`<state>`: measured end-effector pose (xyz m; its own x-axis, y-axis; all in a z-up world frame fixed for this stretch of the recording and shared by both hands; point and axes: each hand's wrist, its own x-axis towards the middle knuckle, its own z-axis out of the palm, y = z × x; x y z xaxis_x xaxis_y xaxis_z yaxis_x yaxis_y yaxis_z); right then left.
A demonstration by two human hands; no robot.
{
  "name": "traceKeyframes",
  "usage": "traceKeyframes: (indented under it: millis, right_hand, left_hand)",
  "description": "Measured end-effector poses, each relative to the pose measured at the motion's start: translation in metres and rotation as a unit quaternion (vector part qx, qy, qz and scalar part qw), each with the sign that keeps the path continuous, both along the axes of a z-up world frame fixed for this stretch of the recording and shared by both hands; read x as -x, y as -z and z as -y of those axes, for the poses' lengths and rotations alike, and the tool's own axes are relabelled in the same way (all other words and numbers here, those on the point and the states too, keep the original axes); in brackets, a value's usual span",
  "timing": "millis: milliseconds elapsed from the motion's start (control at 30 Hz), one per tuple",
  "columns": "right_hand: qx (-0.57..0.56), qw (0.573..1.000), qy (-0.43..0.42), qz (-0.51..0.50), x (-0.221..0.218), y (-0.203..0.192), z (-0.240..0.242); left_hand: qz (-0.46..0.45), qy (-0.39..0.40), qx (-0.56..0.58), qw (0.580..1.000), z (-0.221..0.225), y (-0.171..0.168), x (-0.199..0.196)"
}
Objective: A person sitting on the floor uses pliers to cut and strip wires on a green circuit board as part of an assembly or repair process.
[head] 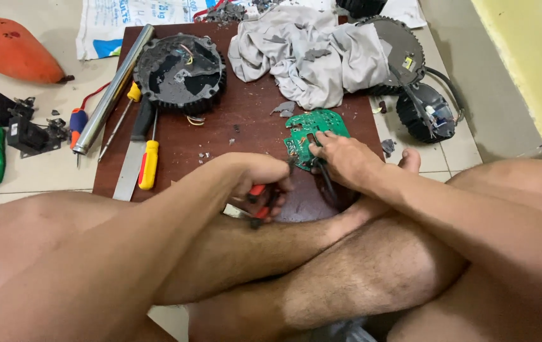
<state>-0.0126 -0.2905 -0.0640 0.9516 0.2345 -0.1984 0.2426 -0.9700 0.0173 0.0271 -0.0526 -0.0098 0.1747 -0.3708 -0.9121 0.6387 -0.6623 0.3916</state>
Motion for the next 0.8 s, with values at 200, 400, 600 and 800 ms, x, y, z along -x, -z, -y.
traceKeyframes:
  millis: [200, 400, 600, 800]
  right_hand:
    - [-0.045, 0.997, -0.061, 0.029, -0.006, -0.017, 0.005]
    - [0.028, 0.985, -0.148, 0.08, -0.023, -0.001, 0.019]
    - [-0.001, 0.996, -0.077, 0.039, -0.012, -0.005, 0.014]
    - [-0.006, 1.0, -0.019, 0.003, 0.004, -0.012, -0.001]
  left_hand:
    - [-0.072, -0.082, 0.051, 0.993, 0.006, -0.006, 0.011]
    - [-0.1, -0.121, 0.09, 0.983, 0.006, 0.002, 0.009]
    - [0.045, -0.006, 0.085, 0.995, 0.007, 0.017, 0.007]
    - [0.129, 0.161, -0.053, 0.977, 0.004, 0.013, -0.012]
